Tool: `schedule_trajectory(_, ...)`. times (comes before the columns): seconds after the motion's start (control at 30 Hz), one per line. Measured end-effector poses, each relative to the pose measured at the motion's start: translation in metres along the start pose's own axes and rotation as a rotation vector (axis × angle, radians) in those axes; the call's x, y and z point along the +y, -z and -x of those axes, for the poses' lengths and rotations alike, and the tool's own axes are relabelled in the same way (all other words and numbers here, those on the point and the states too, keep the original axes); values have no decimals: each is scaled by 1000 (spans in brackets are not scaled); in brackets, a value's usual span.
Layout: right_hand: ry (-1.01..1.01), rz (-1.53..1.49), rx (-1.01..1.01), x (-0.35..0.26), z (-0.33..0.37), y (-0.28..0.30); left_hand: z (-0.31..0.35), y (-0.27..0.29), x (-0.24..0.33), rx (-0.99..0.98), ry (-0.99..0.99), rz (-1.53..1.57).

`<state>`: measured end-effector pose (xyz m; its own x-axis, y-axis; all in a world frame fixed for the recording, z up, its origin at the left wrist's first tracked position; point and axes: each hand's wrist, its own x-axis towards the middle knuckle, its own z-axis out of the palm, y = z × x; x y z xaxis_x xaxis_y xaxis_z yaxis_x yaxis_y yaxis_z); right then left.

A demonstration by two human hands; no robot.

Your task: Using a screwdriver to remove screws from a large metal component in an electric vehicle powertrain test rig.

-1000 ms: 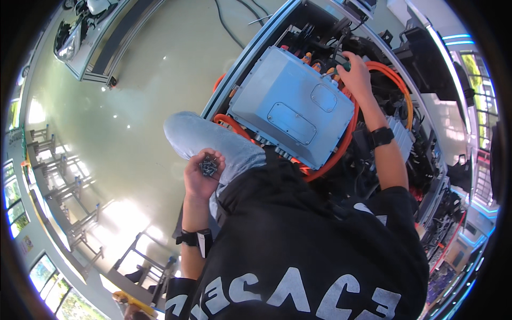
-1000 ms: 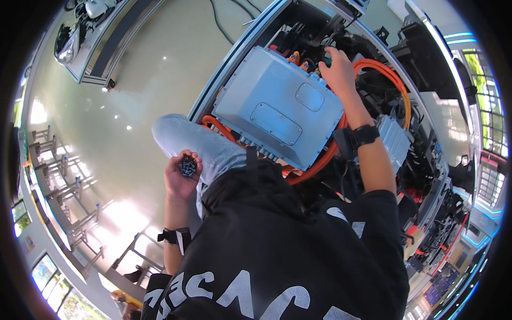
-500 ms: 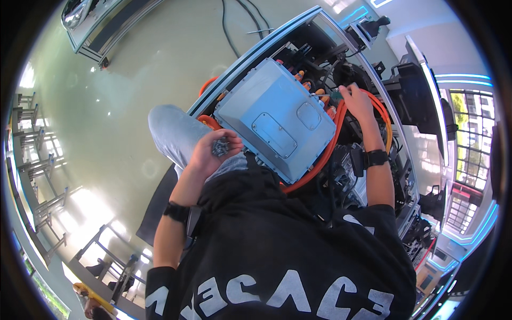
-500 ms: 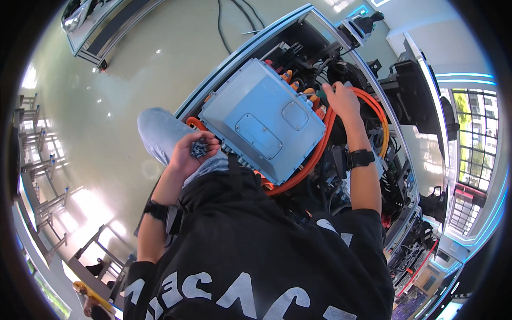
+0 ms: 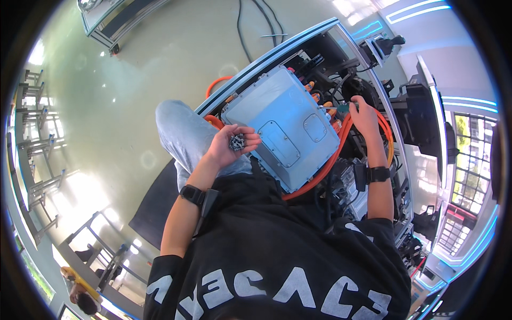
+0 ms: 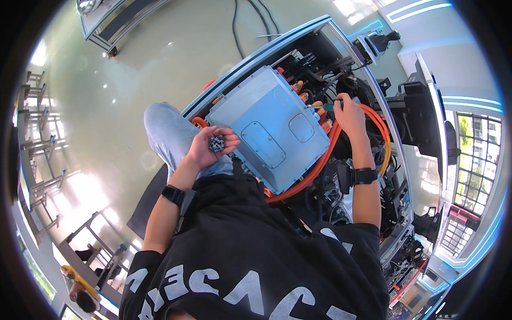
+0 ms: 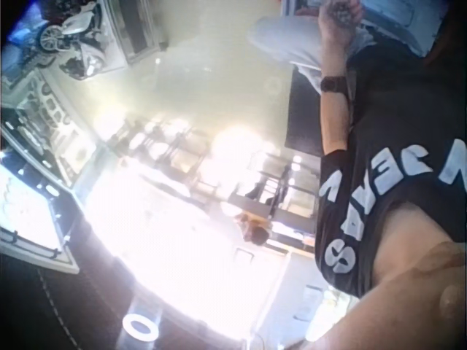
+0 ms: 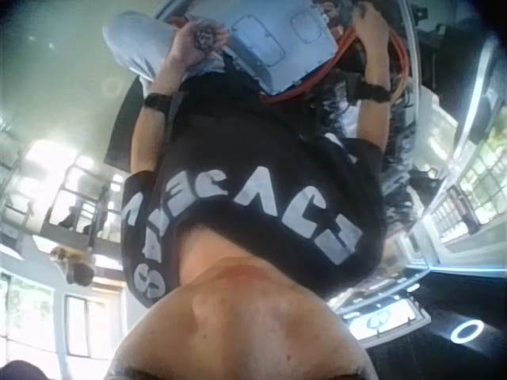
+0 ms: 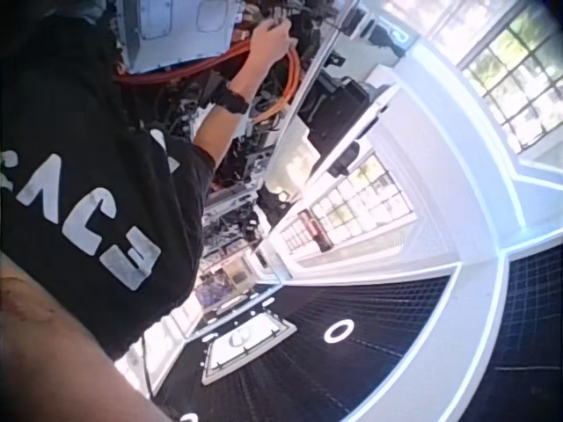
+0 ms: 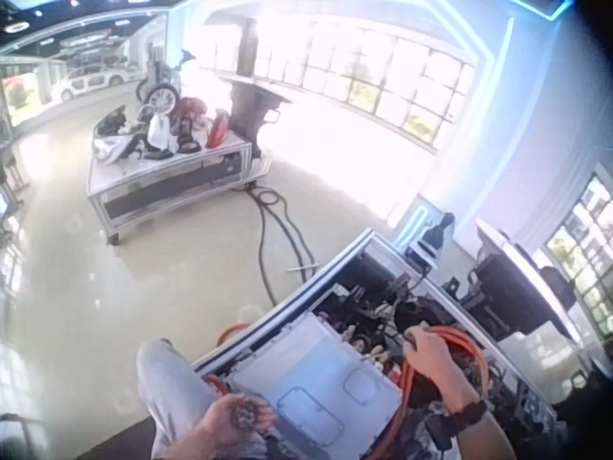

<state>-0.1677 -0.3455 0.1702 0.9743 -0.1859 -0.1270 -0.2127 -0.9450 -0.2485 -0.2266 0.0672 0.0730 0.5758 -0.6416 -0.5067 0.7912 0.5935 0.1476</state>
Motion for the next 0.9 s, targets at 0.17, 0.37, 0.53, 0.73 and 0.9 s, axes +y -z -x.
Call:
schedule_trajectory(0.17,19,30,-31,-11,4,9,8,3,-1,-54,-49,18)
schedule_trajectory(0.37,329,56,57,-4,-3,9,4,3,-4,-20,-108,59)
schedule_trajectory(0.53,48,146,-159,-19,-14,22,4,4,-3,-31,-107,40)
schedule_trajectory(0.73,243,21,111,-21,-4,12,1,4,-2,-26,-91,72)
schedule_trajectory(0.9,-101,166,-141,-31,-14,27,2,4,-4,-26,-92,67)
